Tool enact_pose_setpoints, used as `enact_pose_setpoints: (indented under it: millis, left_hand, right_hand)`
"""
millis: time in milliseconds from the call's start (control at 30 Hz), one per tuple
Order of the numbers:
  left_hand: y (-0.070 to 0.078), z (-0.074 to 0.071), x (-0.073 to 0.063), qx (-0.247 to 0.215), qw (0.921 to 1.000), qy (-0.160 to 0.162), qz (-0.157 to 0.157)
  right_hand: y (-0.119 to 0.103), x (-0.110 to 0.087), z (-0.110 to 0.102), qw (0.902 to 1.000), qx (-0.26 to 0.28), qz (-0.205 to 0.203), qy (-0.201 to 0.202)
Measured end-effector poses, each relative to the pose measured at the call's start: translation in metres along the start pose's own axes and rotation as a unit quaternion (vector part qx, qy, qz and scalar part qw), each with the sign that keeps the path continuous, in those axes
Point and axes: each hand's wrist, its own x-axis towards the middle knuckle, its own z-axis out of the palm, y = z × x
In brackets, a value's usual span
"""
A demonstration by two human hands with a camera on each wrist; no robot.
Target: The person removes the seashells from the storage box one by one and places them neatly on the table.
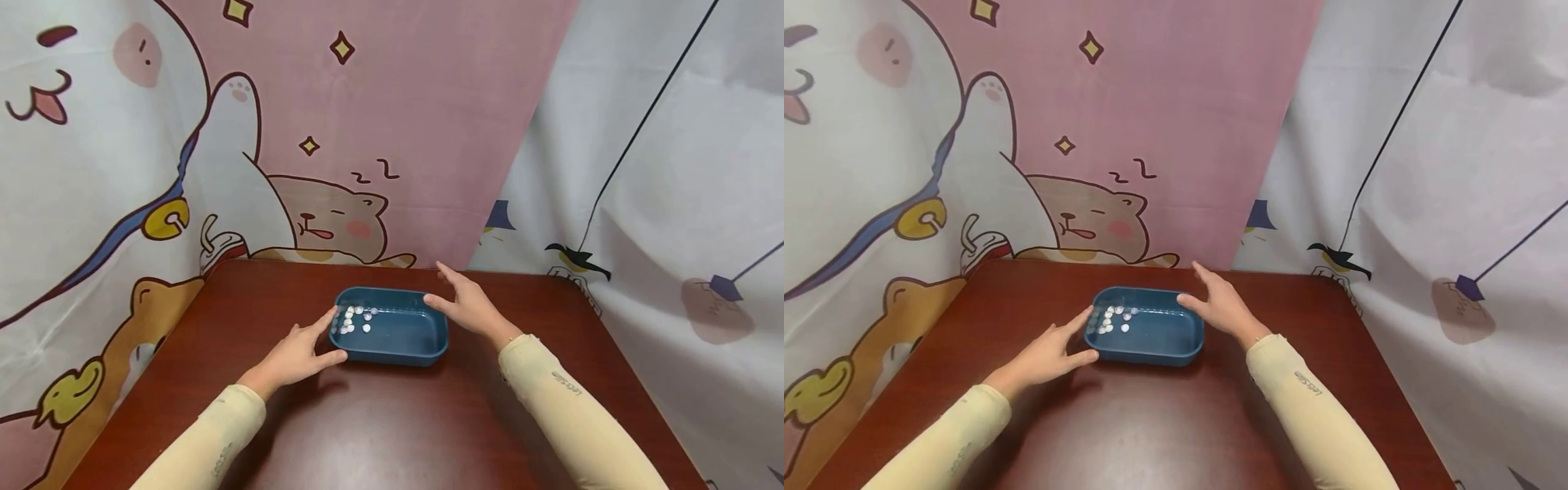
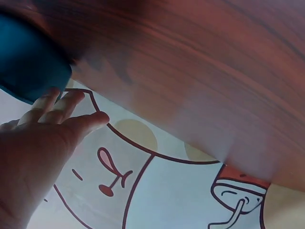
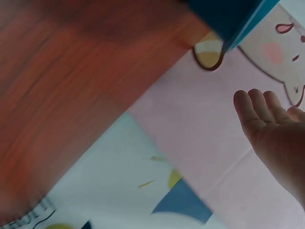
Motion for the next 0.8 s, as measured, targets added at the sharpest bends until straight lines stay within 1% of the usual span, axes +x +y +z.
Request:
enact_pose_setpoints:
  millis: [200, 333, 433, 633, 800]
  left_hand:
    - [0.003, 0.008, 0.005, 0.000, 0.9998, 0.000, -0.018]
    - [0.003, 0.011, 0.007, 0.007, 0.9997, 0.002, -0.024]
    - [0.002, 0.012, 0.008, 0.014, 0.9996, 0.001, -0.026]
    - [0.003, 0.012, 0.008, 0.002, 0.9997, -0.001, -0.026]
    - [0.001, 0.012, 0.005, -0.005, 0.9996, 0.007, -0.028]
  right_hand:
    - [-0.026, 0.018, 0.021, 0.9992, -0.002, -0.037, -0.011]
    - [-0.037, 0.028, 0.037, 0.9983, -0.001, -0.049, -0.031]
    - [-0.040, 0.034, 0.051, 0.9975, 0.001, -0.047, -0.052]
    - [-0.042, 0.039, 0.081, 0.9946, -0.002, -0.040, -0.096]
    - [-0.044, 0.041, 0.105, 0.9907, -0.021, -0.034, -0.130]
